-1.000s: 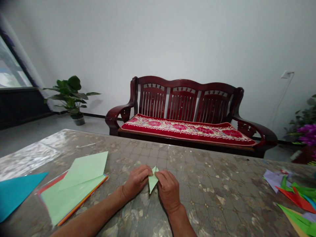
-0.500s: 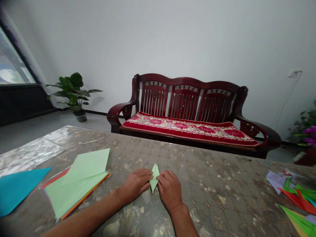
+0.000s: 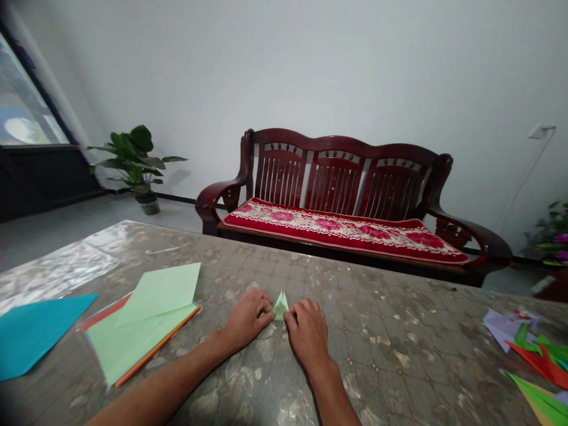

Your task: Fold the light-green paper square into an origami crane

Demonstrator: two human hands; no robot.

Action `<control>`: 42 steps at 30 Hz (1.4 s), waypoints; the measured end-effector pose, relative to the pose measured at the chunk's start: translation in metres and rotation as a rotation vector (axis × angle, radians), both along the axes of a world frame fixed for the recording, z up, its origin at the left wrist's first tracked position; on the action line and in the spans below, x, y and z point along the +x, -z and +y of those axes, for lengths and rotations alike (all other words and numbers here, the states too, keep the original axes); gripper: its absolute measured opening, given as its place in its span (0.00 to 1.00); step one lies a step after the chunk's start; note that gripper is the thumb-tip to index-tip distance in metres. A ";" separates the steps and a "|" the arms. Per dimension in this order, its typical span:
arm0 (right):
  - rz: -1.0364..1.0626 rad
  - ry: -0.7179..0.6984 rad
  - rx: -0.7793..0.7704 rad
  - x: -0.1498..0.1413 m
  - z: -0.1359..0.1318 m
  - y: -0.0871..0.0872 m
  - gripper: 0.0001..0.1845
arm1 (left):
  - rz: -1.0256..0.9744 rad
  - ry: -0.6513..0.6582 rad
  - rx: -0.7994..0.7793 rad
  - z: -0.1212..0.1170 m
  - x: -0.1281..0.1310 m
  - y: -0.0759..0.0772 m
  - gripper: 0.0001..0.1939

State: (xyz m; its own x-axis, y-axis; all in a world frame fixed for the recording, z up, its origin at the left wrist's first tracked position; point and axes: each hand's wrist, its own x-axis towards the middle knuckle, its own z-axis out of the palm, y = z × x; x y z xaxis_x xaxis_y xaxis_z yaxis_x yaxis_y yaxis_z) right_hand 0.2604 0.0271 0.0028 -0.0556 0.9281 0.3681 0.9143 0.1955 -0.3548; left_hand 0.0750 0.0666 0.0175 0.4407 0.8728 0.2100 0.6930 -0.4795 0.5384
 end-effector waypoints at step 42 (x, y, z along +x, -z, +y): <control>-0.295 0.013 -0.026 -0.013 -0.007 -0.002 0.12 | 0.402 0.145 0.290 0.008 0.005 0.033 0.23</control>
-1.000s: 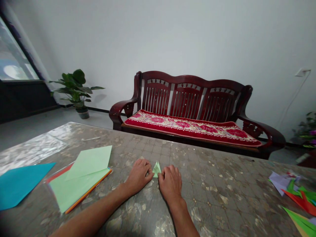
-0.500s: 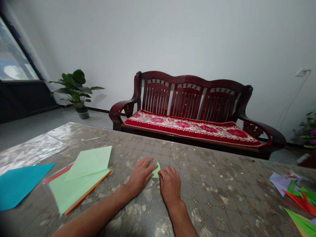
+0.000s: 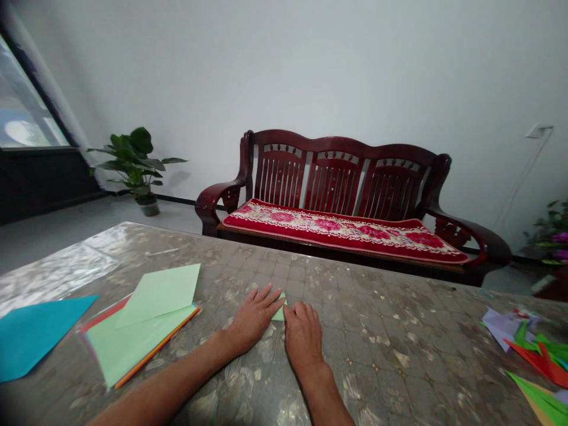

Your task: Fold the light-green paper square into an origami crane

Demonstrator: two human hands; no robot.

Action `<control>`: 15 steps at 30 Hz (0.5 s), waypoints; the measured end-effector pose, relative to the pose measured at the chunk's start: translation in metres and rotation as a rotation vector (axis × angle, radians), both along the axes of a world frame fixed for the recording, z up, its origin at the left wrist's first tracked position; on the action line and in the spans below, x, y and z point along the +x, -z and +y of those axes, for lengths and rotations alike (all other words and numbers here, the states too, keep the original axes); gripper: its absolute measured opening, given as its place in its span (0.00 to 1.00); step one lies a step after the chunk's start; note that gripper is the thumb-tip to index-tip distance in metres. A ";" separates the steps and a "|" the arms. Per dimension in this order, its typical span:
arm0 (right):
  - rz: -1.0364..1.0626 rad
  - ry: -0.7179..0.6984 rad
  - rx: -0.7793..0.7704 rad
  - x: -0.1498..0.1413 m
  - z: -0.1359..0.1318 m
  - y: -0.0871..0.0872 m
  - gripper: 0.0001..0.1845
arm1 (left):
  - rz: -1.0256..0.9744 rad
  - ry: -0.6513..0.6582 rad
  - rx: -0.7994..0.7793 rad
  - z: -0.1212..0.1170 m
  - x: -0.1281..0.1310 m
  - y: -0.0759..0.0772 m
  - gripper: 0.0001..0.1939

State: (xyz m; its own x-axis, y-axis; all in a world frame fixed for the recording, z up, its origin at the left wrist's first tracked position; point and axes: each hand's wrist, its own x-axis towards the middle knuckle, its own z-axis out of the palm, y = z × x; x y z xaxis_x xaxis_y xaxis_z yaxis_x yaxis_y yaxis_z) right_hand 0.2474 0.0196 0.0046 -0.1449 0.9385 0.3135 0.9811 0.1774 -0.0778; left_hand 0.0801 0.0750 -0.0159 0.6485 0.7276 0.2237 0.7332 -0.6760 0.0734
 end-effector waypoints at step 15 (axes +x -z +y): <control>-0.057 0.011 -0.098 -0.012 -0.010 -0.012 0.16 | 0.078 0.010 0.015 0.013 -0.007 -0.009 0.26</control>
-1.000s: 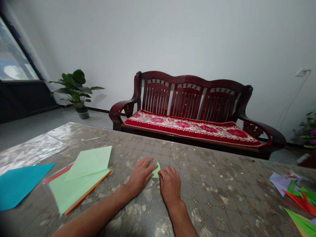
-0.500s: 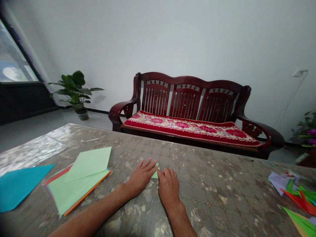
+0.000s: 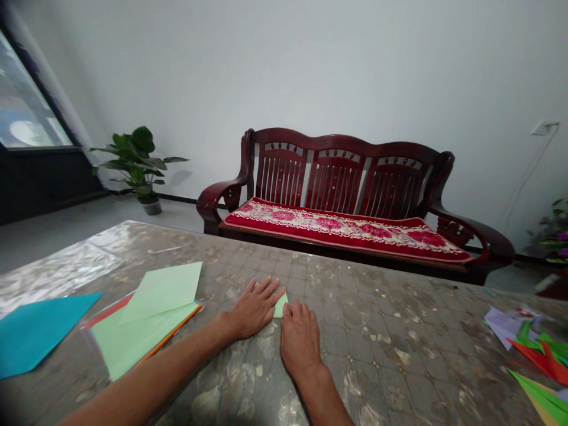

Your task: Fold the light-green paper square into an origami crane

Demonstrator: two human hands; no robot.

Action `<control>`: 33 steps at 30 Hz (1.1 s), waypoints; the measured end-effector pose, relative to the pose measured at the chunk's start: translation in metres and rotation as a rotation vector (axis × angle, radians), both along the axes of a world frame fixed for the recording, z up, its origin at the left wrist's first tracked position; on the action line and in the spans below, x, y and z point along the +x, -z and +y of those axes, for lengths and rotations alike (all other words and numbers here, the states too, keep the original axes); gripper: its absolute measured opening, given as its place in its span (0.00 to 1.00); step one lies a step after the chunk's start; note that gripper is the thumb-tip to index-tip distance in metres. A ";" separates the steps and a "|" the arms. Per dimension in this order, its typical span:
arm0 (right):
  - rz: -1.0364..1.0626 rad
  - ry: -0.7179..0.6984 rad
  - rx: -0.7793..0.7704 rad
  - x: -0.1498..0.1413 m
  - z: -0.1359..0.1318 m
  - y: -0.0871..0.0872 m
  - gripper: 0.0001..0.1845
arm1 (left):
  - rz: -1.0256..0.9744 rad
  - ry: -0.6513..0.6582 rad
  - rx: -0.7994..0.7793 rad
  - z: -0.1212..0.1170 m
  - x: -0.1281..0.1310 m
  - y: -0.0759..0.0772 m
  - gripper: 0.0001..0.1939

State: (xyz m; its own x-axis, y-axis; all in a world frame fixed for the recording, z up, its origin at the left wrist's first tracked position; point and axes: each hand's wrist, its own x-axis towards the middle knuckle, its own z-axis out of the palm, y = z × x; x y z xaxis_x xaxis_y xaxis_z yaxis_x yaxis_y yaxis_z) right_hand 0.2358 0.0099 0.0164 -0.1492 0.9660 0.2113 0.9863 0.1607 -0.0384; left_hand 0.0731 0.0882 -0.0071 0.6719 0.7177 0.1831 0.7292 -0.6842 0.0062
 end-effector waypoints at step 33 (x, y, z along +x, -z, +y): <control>0.480 0.100 0.030 0.017 0.006 0.013 0.06 | -0.485 -0.048 -0.239 -0.012 0.003 -0.012 0.06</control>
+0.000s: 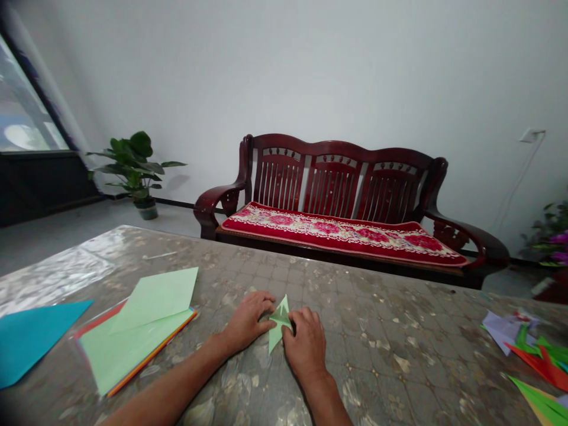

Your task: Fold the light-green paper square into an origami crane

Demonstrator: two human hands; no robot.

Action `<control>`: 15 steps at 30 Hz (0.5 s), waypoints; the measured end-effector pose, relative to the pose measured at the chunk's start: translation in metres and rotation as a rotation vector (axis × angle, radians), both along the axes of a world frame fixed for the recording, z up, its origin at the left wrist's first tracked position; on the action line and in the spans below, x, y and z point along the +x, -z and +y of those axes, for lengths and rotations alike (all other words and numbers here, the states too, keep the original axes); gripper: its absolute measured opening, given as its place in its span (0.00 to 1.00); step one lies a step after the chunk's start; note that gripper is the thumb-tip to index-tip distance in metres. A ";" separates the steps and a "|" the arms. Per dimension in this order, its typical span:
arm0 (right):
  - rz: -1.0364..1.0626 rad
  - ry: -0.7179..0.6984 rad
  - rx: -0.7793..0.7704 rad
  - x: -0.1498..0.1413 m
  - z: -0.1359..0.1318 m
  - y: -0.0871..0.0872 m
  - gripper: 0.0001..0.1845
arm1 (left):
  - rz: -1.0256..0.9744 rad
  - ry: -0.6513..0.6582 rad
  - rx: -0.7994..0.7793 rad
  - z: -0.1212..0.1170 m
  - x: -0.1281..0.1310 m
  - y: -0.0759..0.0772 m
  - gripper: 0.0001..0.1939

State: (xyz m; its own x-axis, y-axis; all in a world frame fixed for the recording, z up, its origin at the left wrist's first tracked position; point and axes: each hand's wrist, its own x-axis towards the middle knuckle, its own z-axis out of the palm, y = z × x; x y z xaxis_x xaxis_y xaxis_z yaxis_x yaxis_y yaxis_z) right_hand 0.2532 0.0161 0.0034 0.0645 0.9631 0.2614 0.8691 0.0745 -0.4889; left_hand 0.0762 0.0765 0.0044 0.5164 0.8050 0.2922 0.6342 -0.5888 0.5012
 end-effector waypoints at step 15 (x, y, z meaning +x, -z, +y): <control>-0.031 -0.010 0.022 -0.001 0.000 -0.001 0.06 | -0.040 0.003 0.010 -0.002 0.003 -0.004 0.03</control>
